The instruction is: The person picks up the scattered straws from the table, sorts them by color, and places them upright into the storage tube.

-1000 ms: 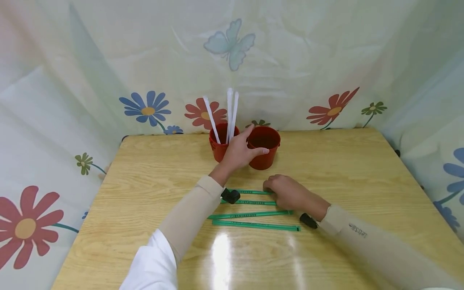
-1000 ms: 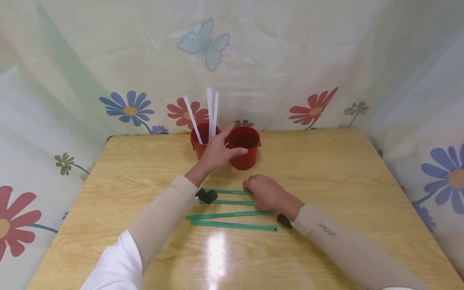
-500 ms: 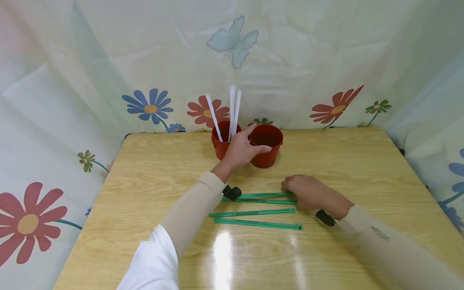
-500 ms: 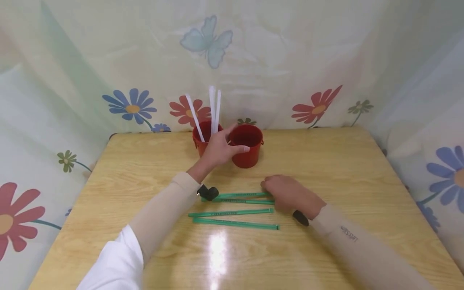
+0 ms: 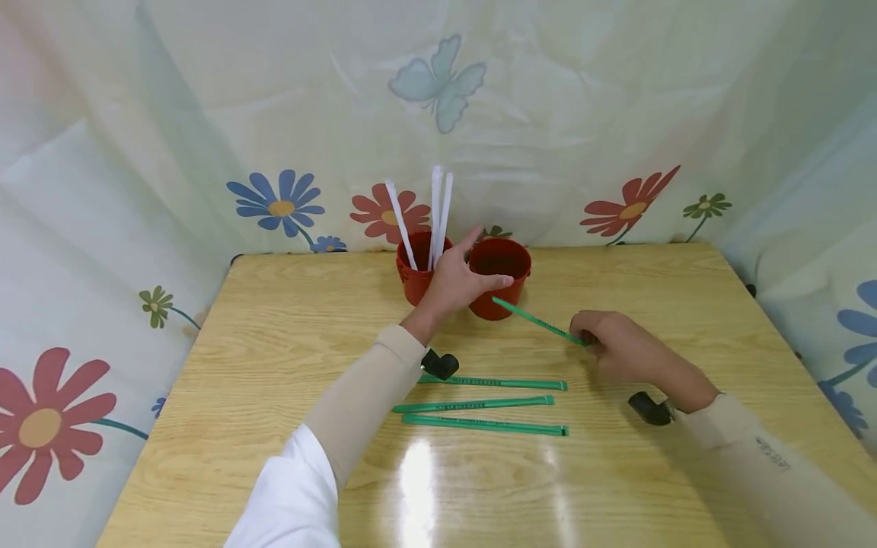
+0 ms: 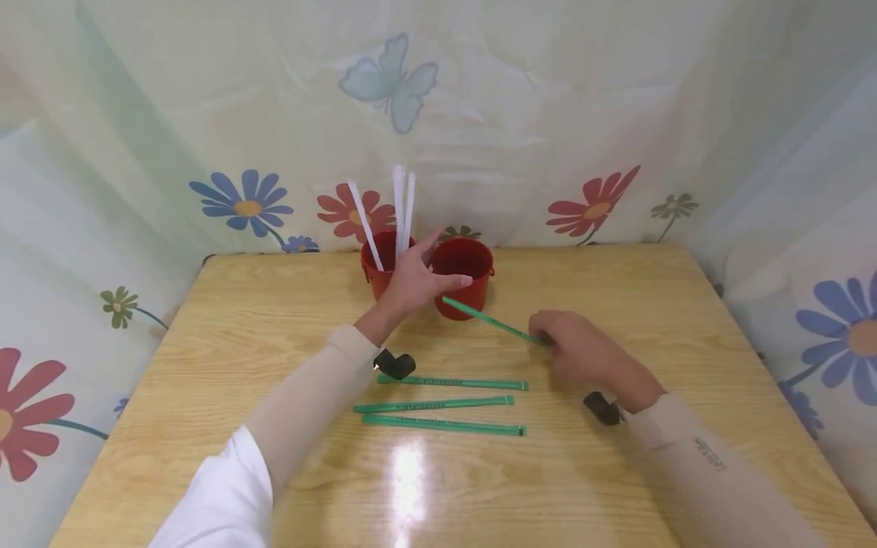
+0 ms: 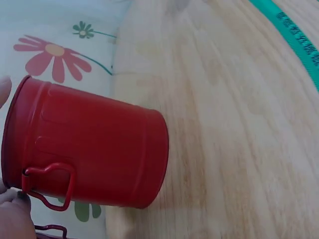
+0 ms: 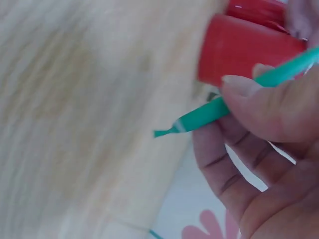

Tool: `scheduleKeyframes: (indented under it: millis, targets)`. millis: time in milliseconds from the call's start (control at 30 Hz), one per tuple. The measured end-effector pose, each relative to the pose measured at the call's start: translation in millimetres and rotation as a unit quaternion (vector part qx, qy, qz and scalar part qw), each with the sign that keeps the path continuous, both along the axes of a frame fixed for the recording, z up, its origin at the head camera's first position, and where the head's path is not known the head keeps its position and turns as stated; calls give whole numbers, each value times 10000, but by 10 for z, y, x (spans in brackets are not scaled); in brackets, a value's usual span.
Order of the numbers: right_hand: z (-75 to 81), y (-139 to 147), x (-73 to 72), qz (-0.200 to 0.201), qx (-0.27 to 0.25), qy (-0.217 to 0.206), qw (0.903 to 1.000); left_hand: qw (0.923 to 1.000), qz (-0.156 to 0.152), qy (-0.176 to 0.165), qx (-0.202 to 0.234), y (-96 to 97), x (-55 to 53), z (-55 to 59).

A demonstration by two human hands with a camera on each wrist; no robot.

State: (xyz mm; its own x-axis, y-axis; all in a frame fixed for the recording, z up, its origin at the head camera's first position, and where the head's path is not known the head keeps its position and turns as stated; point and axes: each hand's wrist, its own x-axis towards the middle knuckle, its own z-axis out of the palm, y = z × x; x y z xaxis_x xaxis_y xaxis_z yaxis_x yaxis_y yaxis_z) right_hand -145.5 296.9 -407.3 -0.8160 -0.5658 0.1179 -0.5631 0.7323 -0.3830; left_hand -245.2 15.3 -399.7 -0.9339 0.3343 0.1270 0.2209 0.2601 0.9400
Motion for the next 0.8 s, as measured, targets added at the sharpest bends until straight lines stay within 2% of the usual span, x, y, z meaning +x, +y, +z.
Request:
scheduleKeyframes:
  millis: [67,200,433,533,800]
  targets:
    - [51,-13,-2,-22,-387,147,9991,9998,-48,-2,169,3,-21,-4]
    - [132,-80,10,-130,-1009,354,9942,9998,-117,-26,169,-5,-33,-18]
    - [260,-262,-35,-283,-2103,263,9769,9999,-105,-13,39,6,-29,-28]
    - [340,-361,-83,-418,-2288,210,9724,9999,-122,8,62,14,-29,-28]
    - [653,-648,-278,-1127,-2545,-93,9604,9998,-142,72,83,21,-36,-25]
